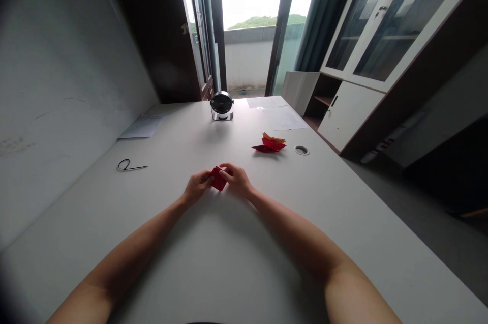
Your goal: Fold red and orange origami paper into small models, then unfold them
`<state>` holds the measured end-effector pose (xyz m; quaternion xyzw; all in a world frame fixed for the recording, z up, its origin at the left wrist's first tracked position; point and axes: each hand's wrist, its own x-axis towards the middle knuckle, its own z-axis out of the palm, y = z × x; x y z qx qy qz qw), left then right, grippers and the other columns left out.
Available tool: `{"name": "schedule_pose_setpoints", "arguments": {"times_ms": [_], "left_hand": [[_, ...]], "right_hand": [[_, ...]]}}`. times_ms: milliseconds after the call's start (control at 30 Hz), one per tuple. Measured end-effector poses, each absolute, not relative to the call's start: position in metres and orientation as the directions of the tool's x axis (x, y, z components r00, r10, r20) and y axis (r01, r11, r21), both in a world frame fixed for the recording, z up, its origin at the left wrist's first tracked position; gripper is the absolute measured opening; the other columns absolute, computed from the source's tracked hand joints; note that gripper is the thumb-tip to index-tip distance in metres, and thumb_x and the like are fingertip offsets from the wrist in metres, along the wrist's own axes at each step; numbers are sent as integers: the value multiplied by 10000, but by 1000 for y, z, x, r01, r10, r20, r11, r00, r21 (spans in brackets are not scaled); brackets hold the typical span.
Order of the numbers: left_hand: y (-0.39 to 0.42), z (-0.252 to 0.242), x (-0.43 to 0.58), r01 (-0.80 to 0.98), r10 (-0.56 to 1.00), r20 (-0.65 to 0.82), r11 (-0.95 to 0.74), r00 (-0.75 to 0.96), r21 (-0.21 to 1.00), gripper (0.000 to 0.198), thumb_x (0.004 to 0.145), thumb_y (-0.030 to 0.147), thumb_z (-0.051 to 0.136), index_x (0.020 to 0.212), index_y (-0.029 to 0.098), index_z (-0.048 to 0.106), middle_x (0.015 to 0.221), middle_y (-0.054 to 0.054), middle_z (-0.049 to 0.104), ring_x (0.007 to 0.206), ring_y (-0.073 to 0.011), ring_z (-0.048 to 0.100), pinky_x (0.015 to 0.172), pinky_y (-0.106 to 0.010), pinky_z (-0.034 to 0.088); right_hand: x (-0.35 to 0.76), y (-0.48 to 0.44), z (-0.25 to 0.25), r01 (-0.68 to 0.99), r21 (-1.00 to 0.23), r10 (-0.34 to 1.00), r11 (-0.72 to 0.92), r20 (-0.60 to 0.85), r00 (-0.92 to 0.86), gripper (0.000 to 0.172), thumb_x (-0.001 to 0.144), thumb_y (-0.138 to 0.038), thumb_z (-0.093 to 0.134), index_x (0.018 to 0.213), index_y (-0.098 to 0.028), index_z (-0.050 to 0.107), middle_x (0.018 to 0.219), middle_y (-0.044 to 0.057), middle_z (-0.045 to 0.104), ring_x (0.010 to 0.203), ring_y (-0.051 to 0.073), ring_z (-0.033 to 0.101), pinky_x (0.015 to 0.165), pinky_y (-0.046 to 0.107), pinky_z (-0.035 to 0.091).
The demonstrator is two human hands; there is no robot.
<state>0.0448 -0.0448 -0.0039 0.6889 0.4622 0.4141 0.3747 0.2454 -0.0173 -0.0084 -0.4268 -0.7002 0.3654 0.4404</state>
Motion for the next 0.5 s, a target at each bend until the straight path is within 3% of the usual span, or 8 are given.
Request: {"name": "schedule_pose_setpoints", "arguments": {"times_ms": [300,500], "left_hand": [[-48,2,44,454,940,214,-317,264,833,376,938,475,509,923,190,754,718,-8,697,651,-143,577,626,-232,415],[-51,6,46,381,943,225,-307,245,872,397,894,500,574,728,173,725,584,8,602,559,-126,485,547,-226,334]], "right_hand": [[241,-26,-2,285,-855,885,433,344,-312,309,902,-455,585,920,-181,728,736,24,696,656,149,596,637,254,465],[243,-26,-1,325,-823,870,465,356,-342,346,934,-461,540,815,-180,703,653,0,637,587,124,506,578,240,403]]}}
